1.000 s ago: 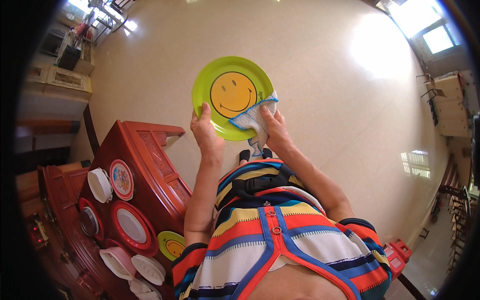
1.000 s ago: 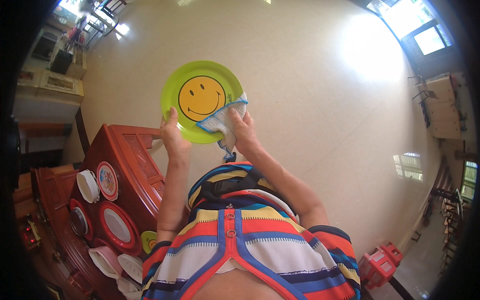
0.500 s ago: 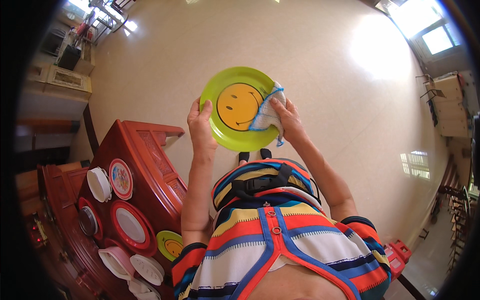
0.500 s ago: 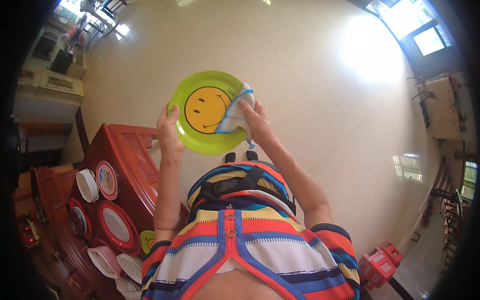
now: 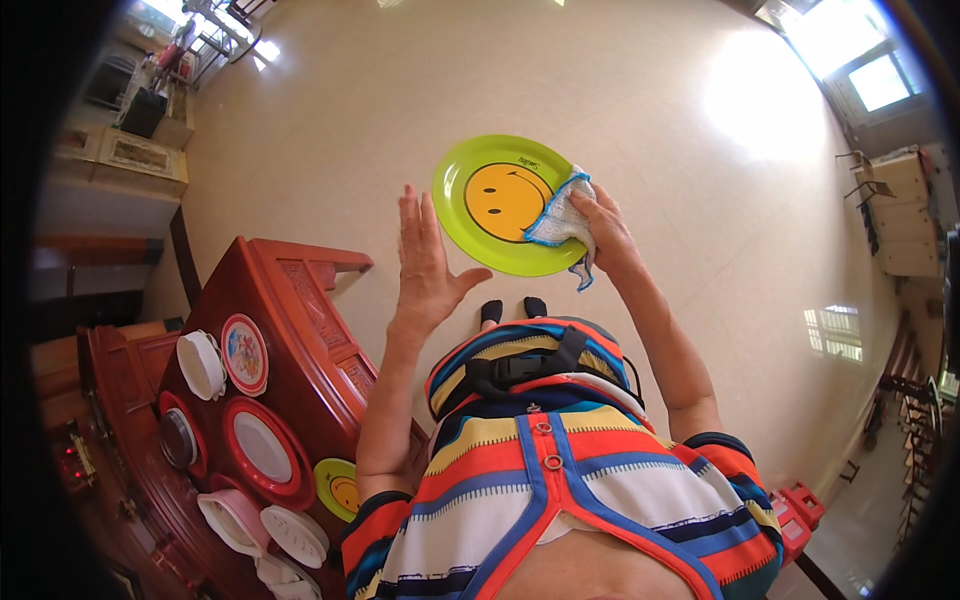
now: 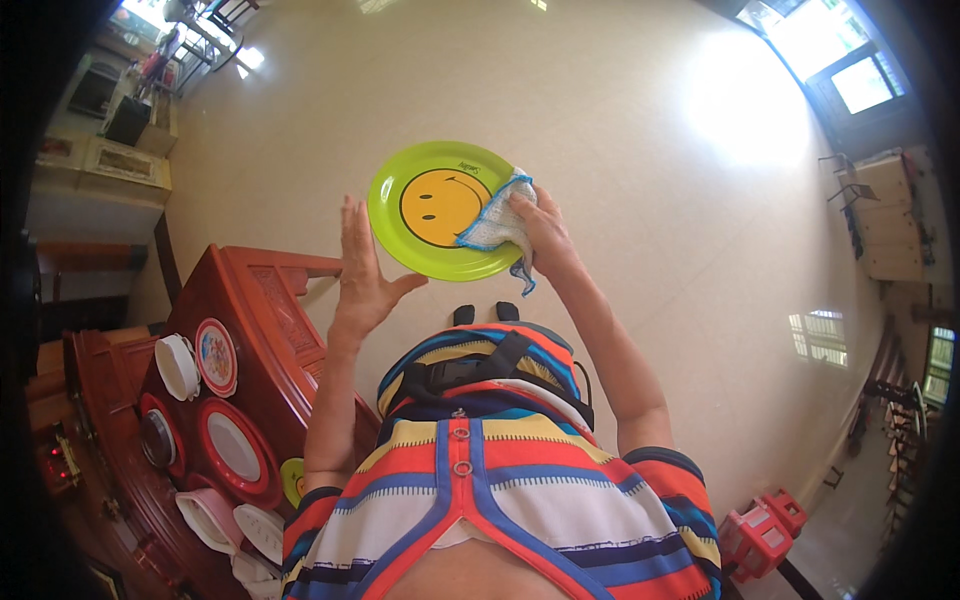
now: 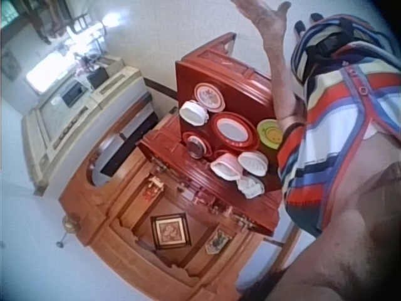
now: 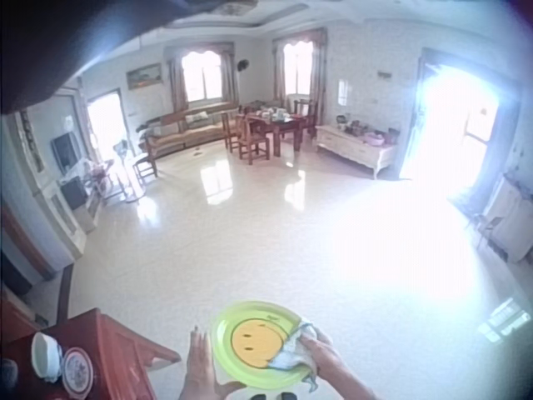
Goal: The person wipes several plates and trays with a cloth and stacks them on a table.
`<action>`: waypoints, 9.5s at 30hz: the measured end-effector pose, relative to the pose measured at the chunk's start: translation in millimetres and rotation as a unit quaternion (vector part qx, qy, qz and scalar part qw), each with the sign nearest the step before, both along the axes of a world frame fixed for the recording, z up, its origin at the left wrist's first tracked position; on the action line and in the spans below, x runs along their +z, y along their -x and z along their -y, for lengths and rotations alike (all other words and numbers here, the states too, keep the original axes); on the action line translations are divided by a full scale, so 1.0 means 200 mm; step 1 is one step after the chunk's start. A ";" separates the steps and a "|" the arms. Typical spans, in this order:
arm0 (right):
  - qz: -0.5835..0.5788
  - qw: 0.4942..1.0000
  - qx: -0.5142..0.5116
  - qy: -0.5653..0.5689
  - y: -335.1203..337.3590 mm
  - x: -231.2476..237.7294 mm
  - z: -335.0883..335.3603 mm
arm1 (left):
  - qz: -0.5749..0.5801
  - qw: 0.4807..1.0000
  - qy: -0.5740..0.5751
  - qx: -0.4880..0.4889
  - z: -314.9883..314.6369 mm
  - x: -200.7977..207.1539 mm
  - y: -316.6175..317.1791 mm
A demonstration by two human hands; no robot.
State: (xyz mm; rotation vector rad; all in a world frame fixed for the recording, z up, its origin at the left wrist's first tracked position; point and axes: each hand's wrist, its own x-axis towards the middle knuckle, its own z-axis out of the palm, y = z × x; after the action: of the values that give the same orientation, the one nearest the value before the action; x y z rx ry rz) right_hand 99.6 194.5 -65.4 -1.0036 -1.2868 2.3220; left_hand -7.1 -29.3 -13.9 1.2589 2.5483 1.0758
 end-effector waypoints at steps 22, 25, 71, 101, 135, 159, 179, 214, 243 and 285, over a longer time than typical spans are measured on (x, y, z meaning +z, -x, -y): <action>0.007 0.988 0.134 0.081 -0.06 -0.04 -0.10 | 0.189 0.971 -0.086 -0.122 -0.09 -0.03 -0.09; -0.001 0.984 0.124 0.130 -0.11 -0.05 -0.04 | 0.430 0.892 -0.134 -0.011 -0.08 -0.07 -0.08; -0.192 0.636 0.379 -0.644 0.32 0.19 0.46 | 0.529 0.679 -0.399 0.316 0.05 -0.05 -0.34; -0.230 0.565 0.456 -0.648 0.74 0.19 1.34 | 0.446 0.539 -0.614 0.365 1.09 -0.06 -0.07; -0.283 0.462 0.810 -0.226 1.33 0.22 2.65 | 0.017 0.446 -0.460 0.768 1.43 0.38 -0.46; 0.176 0.347 0.748 0.538 1.19 -0.03 2.70 | 0.006 0.443 0.325 0.836 1.43 -0.25 -0.91; 0.067 0.417 0.788 0.449 1.16 0.14 2.66 | 0.059 0.531 0.229 0.814 1.58 -0.49 -0.88; 0.086 0.493 0.785 0.366 1.14 0.00 2.64 | 0.313 0.414 0.071 0.852 2.69 -0.35 -0.17; 0.130 0.480 0.758 0.423 1.11 -0.05 2.62 | 0.277 0.456 -0.190 0.825 2.80 -0.48 -0.22; -0.462 0.463 0.676 -0.340 1.12 0.39 2.76 | 0.013 0.398 -0.718 0.571 2.41 -0.13 -0.24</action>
State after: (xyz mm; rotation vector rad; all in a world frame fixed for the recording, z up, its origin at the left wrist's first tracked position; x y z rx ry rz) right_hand -123.7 -357.0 12.7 1.9723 -2.2611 1.6907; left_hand 40.5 -511.7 -40.4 -1.3100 1.4668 3.6139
